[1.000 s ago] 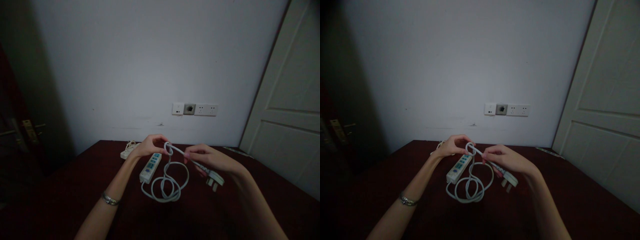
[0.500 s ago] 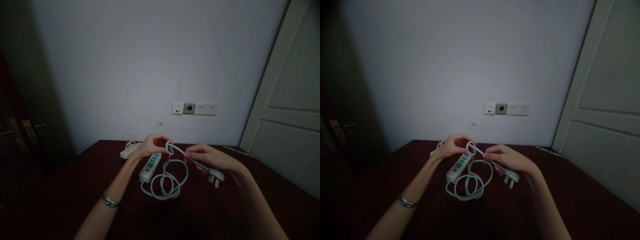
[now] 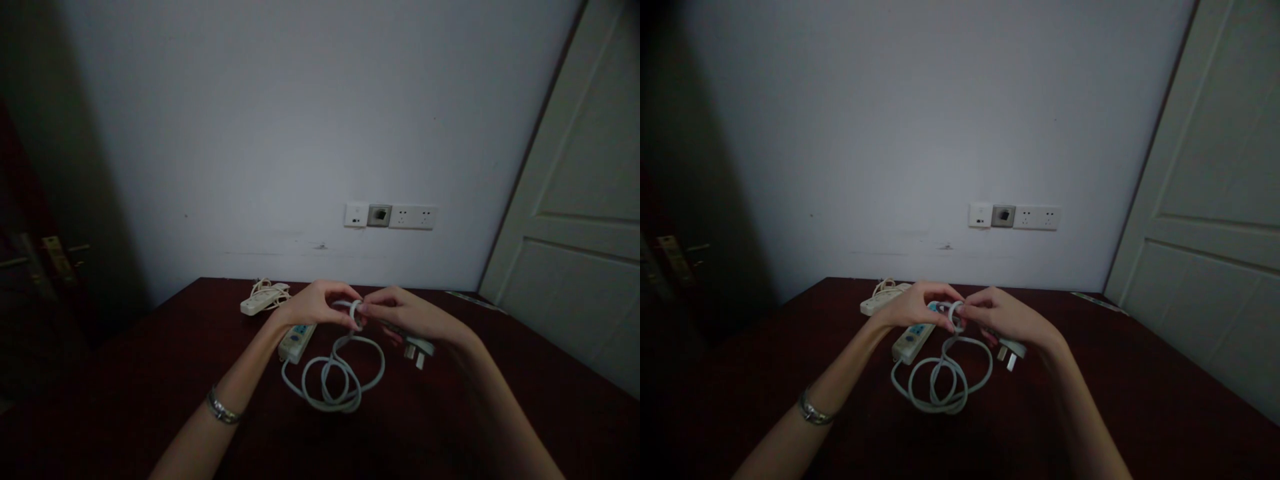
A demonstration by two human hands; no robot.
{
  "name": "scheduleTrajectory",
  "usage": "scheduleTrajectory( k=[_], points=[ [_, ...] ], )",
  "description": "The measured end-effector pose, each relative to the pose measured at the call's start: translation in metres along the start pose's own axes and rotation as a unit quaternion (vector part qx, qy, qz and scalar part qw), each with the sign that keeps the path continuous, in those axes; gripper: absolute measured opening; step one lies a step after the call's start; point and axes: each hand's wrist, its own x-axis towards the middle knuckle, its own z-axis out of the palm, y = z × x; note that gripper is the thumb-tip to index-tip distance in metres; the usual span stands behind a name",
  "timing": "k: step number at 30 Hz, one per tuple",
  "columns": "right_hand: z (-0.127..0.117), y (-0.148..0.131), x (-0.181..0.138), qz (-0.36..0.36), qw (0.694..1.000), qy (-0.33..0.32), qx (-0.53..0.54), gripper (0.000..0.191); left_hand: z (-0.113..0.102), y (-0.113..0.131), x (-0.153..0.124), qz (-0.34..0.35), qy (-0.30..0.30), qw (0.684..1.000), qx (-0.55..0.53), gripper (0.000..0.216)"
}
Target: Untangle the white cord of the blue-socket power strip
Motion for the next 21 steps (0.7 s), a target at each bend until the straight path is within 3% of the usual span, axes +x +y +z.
scheduleTrajectory(
  k=[8,15,21],
  points=[
    [-0.002,0.007,0.007,0.009,0.999,0.039,-0.027,0.046,-0.001,-0.006,0.004,-0.032,0.037,0.999,0.0,0.044],
    [-0.003,0.002,0.007,-0.057,0.995,0.058,0.054,0.04,-0.014,-0.01,0.003,0.007,0.101,0.99,-0.101,0.037],
    [-0.012,0.004,-0.001,-0.036,0.999,0.028,0.013,0.038,-0.019,-0.011,0.003,0.028,0.136,0.987,-0.076,0.036]
  ],
)
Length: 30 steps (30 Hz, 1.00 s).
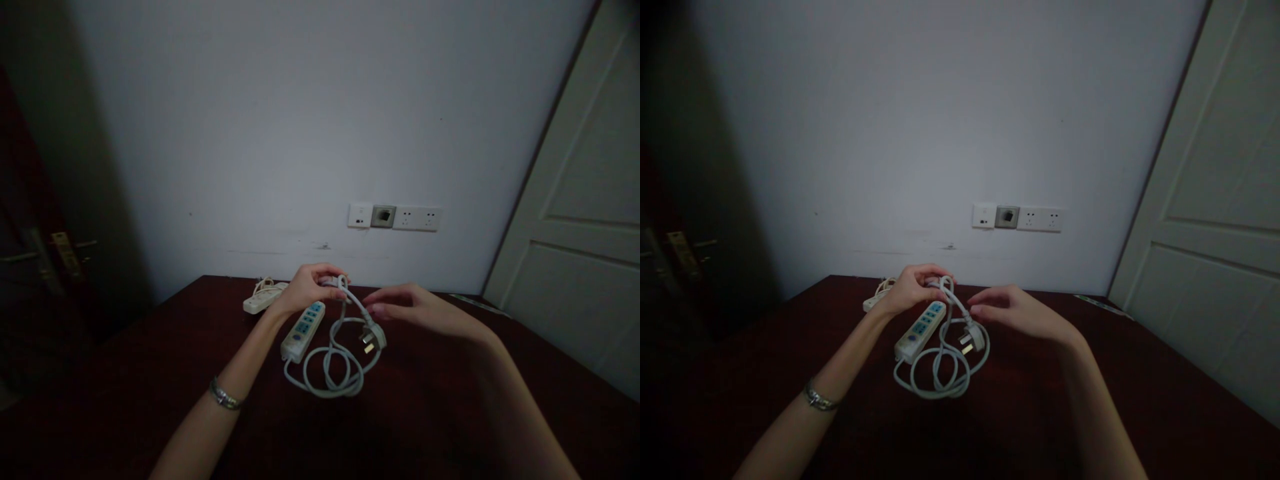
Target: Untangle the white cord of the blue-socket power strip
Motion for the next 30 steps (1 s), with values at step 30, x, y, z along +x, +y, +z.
scheduleTrajectory(
  k=[30],
  points=[
    [-0.008,0.007,0.004,-0.005,0.962,0.271,0.04,0.046,-0.014,-0.003,0.001,-0.016,-0.02,1.0,0.006,0.041]
  ],
)
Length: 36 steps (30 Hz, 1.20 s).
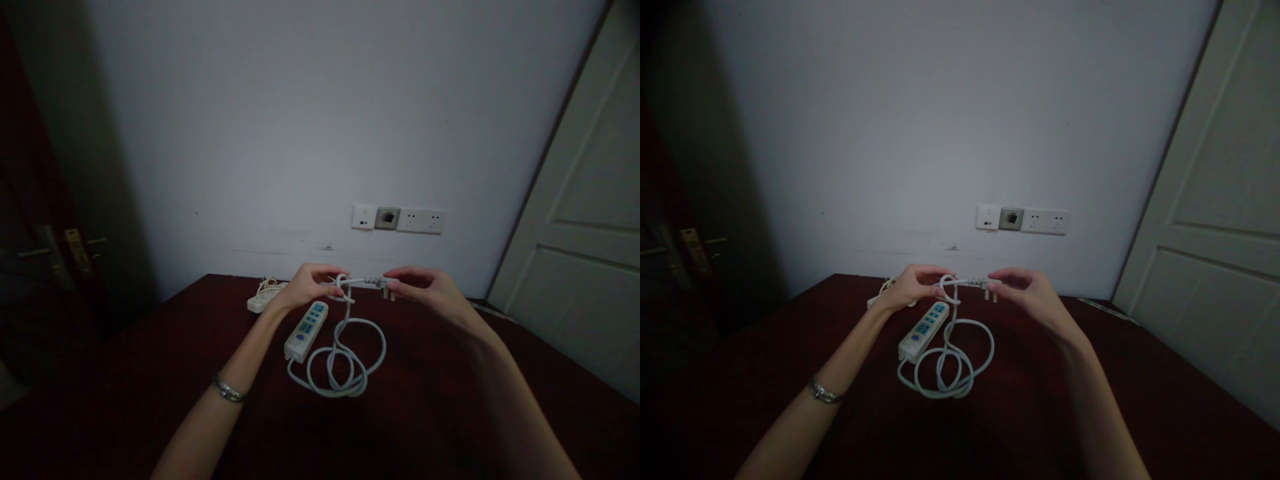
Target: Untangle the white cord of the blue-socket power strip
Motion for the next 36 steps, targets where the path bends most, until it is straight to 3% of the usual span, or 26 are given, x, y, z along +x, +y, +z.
scheduleTrajectory(
  k=[10,14,18,27,36],
  points=[
    [0.026,0.0,0.005,-0.068,0.997,0.016,-0.037,0.038,0.014,-0.003,-0.001,-0.025,-0.018,0.999,0.012,0.044],
    [0.041,-0.001,0.004,-0.069,0.997,-0.035,0.005,0.035,0.018,0.0,-0.001,-0.015,0.001,1.0,0.021,0.041],
    [0.05,0.0,0.003,-0.07,0.997,-0.019,0.006,0.034,0.016,-0.003,0.001,-0.005,0.032,0.999,0.039,0.04],
    [0.053,0.006,0.007,-0.098,0.993,-0.006,-0.065,0.033,0.014,-0.013,0.005,-0.066,0.033,0.997,0.034,0.051],
    [0.051,0.008,0.006,-0.158,0.985,-0.008,-0.069,0.031,0.011,-0.01,0.002,-0.039,0.028,0.998,-0.039,0.048]
  ],
)
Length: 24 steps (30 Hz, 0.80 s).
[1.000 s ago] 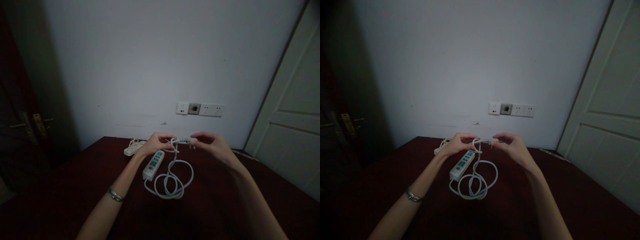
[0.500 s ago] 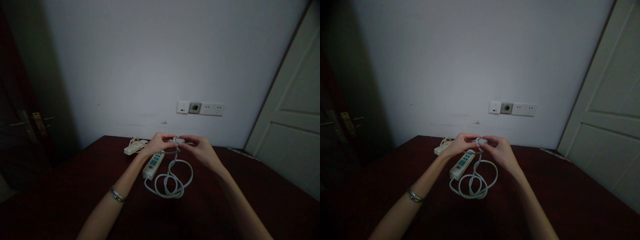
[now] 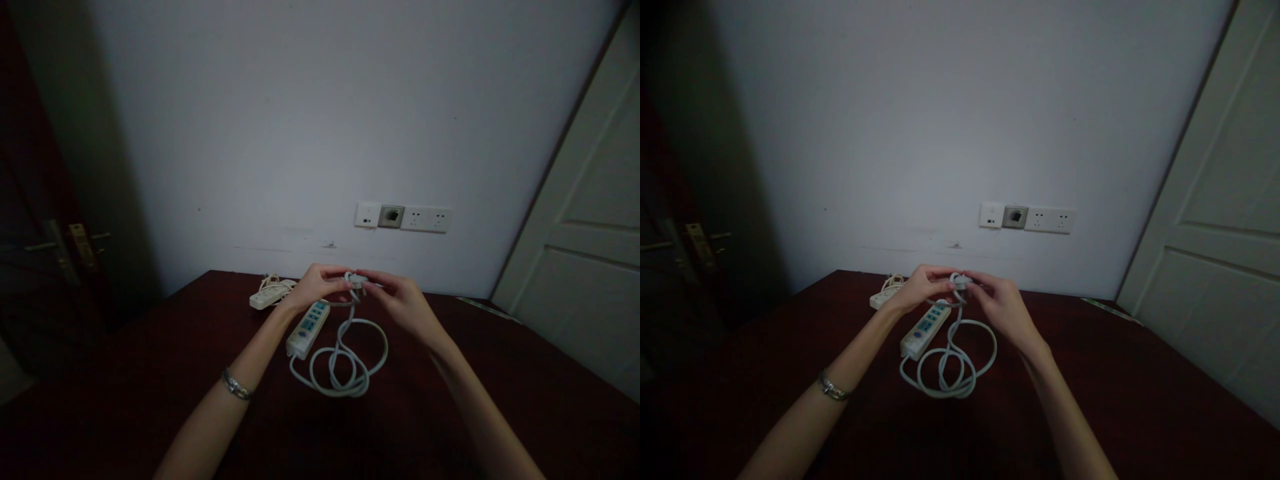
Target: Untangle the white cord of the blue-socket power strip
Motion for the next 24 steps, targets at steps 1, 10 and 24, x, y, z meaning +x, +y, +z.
scheduleTrajectory(
  k=[1,10,24],
  points=[
    [-0.0002,-0.0004,0.0002,0.01,1.0,0.005,0.022,0.03,-0.001,0.0004,-0.0004,0.005,-0.008,1.0,0.002,0.047],
    [-0.0023,-0.0045,-0.0022,0.049,0.996,0.04,0.067,0.03,-0.0058,0.0068,-0.0036,0.064,-0.084,0.994,0.041,0.049],
    [-0.0037,0.0034,-0.0018,0.032,0.999,0.008,0.028,0.025,-0.0068,-0.0008,-0.0022,0.001,-0.036,0.995,0.098,0.059]
  ],
)
